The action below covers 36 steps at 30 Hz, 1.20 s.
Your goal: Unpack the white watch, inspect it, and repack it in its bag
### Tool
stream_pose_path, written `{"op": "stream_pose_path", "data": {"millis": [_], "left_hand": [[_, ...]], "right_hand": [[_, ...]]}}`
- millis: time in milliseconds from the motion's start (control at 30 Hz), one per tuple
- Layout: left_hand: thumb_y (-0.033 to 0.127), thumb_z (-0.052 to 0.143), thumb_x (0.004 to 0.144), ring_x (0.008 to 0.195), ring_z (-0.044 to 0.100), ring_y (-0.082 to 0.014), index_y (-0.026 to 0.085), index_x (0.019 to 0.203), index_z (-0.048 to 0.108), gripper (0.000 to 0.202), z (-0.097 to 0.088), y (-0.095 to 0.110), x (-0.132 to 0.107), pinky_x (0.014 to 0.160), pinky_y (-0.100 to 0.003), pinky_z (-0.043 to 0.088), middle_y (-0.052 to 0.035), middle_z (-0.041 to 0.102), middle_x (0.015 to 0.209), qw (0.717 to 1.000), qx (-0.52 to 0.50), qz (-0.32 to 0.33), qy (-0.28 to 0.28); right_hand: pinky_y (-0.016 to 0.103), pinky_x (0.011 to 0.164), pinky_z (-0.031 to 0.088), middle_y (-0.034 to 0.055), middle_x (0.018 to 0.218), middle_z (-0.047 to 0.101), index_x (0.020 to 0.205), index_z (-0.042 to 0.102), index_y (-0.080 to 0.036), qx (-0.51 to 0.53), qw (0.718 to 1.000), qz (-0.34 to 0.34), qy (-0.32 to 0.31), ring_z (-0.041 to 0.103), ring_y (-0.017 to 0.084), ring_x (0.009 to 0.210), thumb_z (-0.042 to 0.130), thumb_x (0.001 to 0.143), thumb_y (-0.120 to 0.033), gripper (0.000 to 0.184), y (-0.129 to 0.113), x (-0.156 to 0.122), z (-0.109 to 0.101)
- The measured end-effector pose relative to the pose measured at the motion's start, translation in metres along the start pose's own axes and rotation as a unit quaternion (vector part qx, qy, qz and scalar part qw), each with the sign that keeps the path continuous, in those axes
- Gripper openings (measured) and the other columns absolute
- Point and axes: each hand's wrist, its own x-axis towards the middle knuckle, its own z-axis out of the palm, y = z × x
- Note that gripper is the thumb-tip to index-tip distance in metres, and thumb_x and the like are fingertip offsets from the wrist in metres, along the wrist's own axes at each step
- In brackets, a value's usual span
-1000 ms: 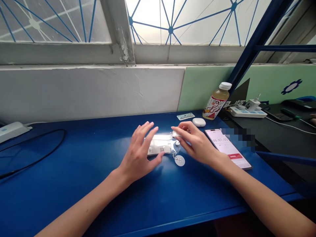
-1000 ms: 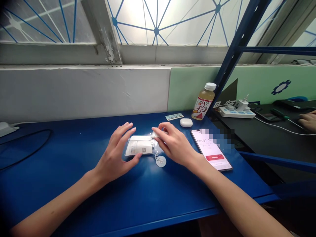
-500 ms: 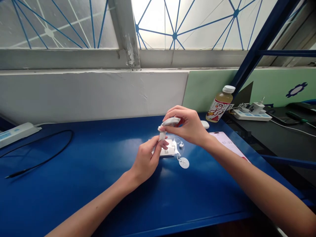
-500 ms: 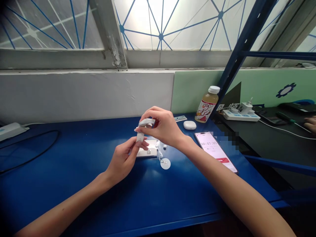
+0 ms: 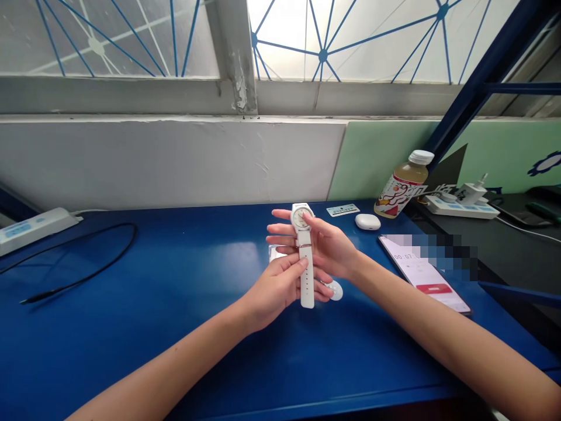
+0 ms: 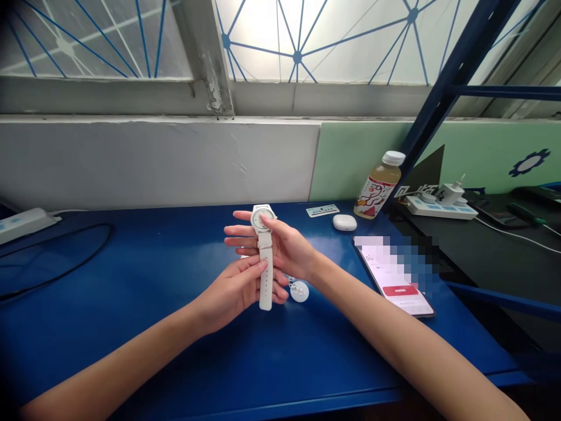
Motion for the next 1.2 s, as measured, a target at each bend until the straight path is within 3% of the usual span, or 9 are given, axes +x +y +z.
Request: {"op": "stream_pose_path", "data": {"millis": [233, 367, 533, 833, 1033, 1200], "left_hand": [[0.033, 0.058, 0.098, 0.079, 0.073, -0.0225, 0.007, 0.095, 0.069, 0.028, -0.002, 0.0, 0.001, 0.079, -0.036, 0.058, -0.0151, 0.073, 0.091, 0.999, -0.003, -0.042, 0.008], [0.031, 0.055, 0.099, 0.079, 0.074, -0.0222, 0.008, 0.101, 0.068, 0.027, -0.004, 0.005, 0.0, 0.08, -0.037, 0.058, -0.0154, 0.075, 0.091, 0.998, 0.01, -0.062, 0.003], [0.034, 0.058, 0.097, 0.075, 0.074, -0.0213, 0.007, 0.094, 0.07, 0.029, -0.003, 0.014, -0.001, 0.078, -0.034, 0.057, -0.0152, 0.075, 0.086, 0.997, 0.043, -0.055, 0.017], [0.031, 0.054, 0.1, 0.076, 0.075, -0.0235, 0.007, 0.1, 0.067, 0.027, -0.003, 0.005, 0.001, 0.074, -0.036, 0.059, -0.0173, 0.076, 0.09, 0.994, 0.052, -0.076, 0.058], [0.027, 0.049, 0.102, 0.078, 0.076, -0.0239, 0.005, 0.101, 0.065, 0.027, -0.006, 0.006, 0.001, 0.075, -0.036, 0.06, -0.0192, 0.076, 0.092, 0.994, 0.056, -0.073, 0.058], [0.028, 0.05, 0.102, 0.077, 0.075, -0.023, 0.005, 0.102, 0.065, 0.027, -0.004, 0.007, 0.0, 0.075, -0.035, 0.06, -0.0188, 0.076, 0.092, 0.994, 0.051, -0.075, 0.053]], "right_hand": [[0.041, 0.105, 0.047, 0.0106, 0.124, 0.071, 0.118, 0.067, -0.019, -0.053, 0.998, 0.003, 0.046, 0.066, 0.022, 0.116, 0.06, 0.093, -0.029, 0.028, 0.005, 0.002, -0.013], [0.04, 0.11, 0.042, 0.0099, 0.122, 0.072, 0.116, 0.067, -0.017, -0.037, 0.998, -0.015, 0.048, 0.065, 0.021, 0.118, 0.054, 0.096, -0.03, 0.027, 0.006, 0.004, -0.014], [0.042, 0.112, 0.04, 0.0103, 0.13, 0.068, 0.12, 0.064, -0.017, -0.024, 0.999, -0.022, 0.036, 0.062, 0.022, 0.122, 0.044, 0.099, -0.034, 0.033, 0.001, 0.001, -0.011], [0.044, 0.113, 0.037, 0.0122, 0.128, 0.069, 0.117, 0.065, -0.016, -0.037, 0.999, 0.008, 0.009, 0.061, 0.023, 0.124, 0.037, 0.098, -0.039, 0.041, 0.0, 0.002, -0.018], [0.045, 0.114, 0.035, 0.0132, 0.128, 0.068, 0.117, 0.065, -0.013, 0.004, 1.0, 0.003, -0.01, 0.06, 0.025, 0.124, 0.025, 0.097, -0.049, 0.057, -0.001, 0.002, -0.015], [0.045, 0.108, 0.041, 0.0117, 0.122, 0.071, 0.116, 0.066, -0.013, 0.03, 1.0, -0.004, -0.01, 0.066, 0.025, 0.111, 0.023, 0.095, -0.041, 0.056, -0.001, 0.002, -0.015]]}}
